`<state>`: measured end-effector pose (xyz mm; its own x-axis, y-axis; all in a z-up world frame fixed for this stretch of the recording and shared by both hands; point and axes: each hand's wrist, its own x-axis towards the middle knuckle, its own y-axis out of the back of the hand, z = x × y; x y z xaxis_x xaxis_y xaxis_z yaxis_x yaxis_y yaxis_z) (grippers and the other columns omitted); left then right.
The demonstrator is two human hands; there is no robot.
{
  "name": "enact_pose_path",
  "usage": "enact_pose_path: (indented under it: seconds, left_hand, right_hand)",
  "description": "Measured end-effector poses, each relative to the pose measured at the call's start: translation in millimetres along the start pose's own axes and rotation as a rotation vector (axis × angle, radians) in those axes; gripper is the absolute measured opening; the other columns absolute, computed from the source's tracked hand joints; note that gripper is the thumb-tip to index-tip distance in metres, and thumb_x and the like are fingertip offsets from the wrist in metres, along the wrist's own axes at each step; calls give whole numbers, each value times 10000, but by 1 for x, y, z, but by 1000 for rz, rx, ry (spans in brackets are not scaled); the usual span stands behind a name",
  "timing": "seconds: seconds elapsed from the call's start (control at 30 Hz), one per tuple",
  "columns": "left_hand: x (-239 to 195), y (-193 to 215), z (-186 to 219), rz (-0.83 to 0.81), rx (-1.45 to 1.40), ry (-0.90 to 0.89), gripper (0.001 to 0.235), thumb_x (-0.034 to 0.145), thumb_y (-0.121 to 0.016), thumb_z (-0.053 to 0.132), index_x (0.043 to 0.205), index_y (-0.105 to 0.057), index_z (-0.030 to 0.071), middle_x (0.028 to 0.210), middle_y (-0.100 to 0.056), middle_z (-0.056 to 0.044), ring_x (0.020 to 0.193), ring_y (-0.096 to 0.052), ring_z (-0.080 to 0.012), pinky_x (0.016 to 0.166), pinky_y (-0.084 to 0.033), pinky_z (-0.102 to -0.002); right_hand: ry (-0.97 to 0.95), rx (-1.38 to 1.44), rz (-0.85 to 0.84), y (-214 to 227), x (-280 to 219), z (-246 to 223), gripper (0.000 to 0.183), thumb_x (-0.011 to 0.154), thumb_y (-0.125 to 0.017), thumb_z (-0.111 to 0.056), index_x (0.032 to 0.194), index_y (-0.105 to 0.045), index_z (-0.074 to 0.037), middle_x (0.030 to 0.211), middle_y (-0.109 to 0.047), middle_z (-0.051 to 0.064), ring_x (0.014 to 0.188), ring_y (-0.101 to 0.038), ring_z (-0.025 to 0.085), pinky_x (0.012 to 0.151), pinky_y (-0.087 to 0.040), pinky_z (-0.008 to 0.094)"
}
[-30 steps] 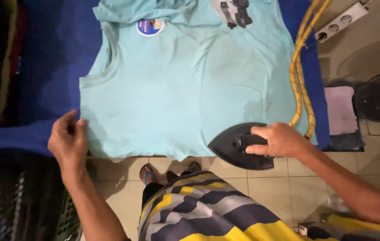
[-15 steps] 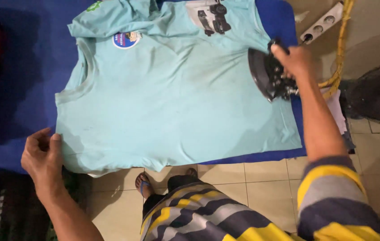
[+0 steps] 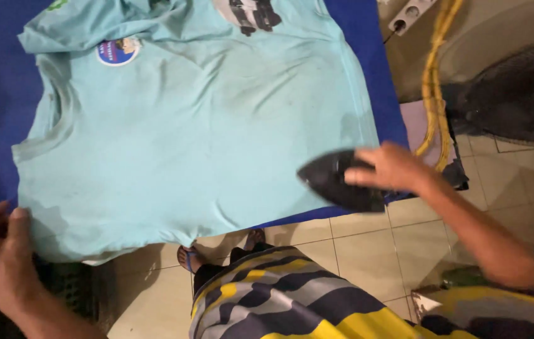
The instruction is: The person irons various garments with a steam iron and then folds them neatly using a cardboard template as a guide.
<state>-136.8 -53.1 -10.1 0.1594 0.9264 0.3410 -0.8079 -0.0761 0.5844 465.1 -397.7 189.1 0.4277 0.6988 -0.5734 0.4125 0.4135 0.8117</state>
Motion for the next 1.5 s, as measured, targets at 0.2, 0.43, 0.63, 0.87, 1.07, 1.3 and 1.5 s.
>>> enact_pose_path:
  seconds: [0.2,0.43,0.63,0.87,1.07,1.3,1.5]
  left_hand:
    - [1,0,22,-27,42,97,383,1191,-722,197,1460,-683,-73,1207,-674,-243,1060,-625,-344,902,-496,-435]
    - [2,-1,-20,-3,32,74,315,1171,-811,145,1405,-747,-56,1105,-699,-174,903,-634,-237,770,-533,-360]
    - [2,-1,-11,7,25,60,288,1188,-807,114,1408,-744,-61,1114,-692,-194,958,-635,-250,838,-536,-365]
    - [-3,0,16,-48,-38,106,359,1266,-713,185,1519,-659,-64,1226,-671,-227,1055,-621,-313,877,-487,-402]
    - [-1,-1,27,-37,-10,211,315,1256,-757,219,1510,-683,49,1102,-646,-133,854,-578,-214,743,-463,-325]
    - [2,-13,-37,37,221,-45,270,1251,-715,192,1431,-753,-5,1159,-719,-207,1038,-663,-329,898,-527,-420]
    - [3,-30,-35,72,566,-174,331,1066,-819,325,1177,-752,21,1098,-709,-215,1118,-630,-434,911,-515,-537]
  right_hand:
    - [31,-18,29,-23,-32,10,634,832,-531,-721,1123,-683,-179,674,-720,49,599,-717,199,541,-485,348]
    - [-222,119,411,20,18,65,684,1023,-453,-644,878,-671,-12,709,-648,212,710,-637,366,635,-393,457]
    - [-482,336,564,32,30,151,745,1052,-504,-722,746,-530,-43,572,-607,137,498,-609,319,603,-438,472]
    - [-580,563,635,22,17,172,674,1081,-544,-677,825,-571,-54,631,-619,128,457,-535,213,416,-419,361]
    - [-609,647,632,7,20,196,654,1091,-520,-636,922,-625,-13,664,-629,140,484,-552,227,416,-435,369]
    - [-220,-476,1185,-60,30,191,320,1185,-609,-401,1053,-702,-125,969,-671,121,844,-639,342,686,-445,458]
    - [-70,-64,836,-144,31,107,405,969,-632,-486,921,-603,-85,928,-598,95,894,-624,328,710,-502,481]
